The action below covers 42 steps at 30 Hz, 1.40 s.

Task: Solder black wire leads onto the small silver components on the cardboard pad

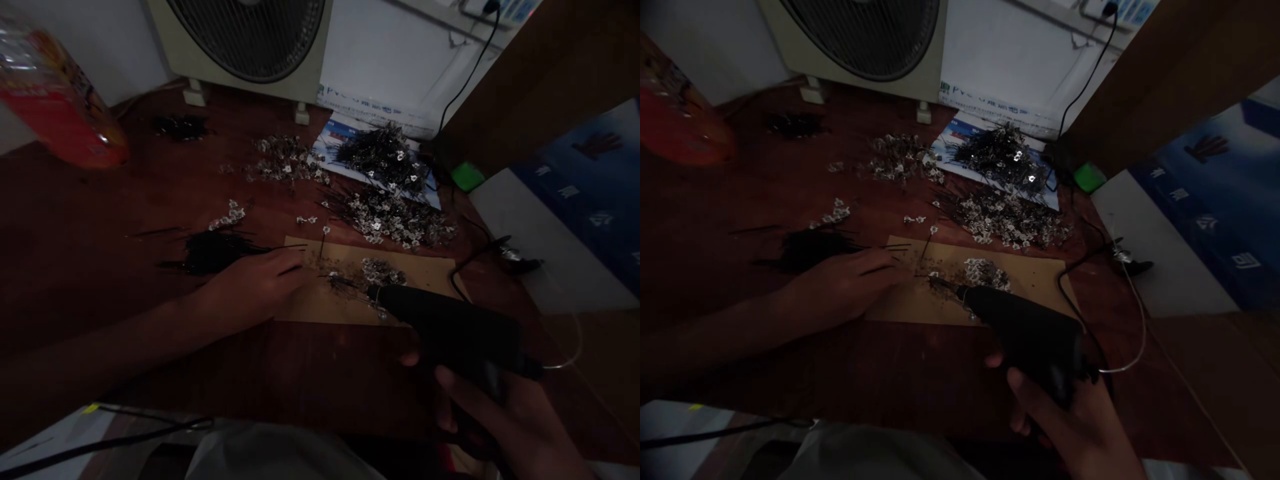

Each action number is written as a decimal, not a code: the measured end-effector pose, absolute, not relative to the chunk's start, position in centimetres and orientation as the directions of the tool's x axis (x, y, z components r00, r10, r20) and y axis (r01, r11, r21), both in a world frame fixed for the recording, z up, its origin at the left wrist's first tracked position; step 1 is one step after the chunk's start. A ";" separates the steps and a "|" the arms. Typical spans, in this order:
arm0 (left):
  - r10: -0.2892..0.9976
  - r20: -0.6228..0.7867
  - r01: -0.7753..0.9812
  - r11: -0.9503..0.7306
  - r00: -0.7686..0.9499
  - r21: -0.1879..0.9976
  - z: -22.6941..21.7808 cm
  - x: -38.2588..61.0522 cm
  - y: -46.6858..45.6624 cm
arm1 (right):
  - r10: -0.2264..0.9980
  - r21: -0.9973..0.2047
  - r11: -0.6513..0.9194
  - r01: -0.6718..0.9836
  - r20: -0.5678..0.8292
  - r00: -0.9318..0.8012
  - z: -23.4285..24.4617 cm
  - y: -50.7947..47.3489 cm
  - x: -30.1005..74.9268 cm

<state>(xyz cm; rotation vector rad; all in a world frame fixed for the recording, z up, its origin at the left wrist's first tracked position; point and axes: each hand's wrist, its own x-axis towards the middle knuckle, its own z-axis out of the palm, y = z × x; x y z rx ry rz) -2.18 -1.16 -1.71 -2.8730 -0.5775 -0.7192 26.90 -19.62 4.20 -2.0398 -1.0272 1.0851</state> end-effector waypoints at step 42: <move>0.401 0.468 0.419 -0.905 0.788 0.071 -2.1 -2.5 -1.2 | 0.804 -0.701 -0.584 0.409 -0.434 0.405 5.7 -18.9 25.5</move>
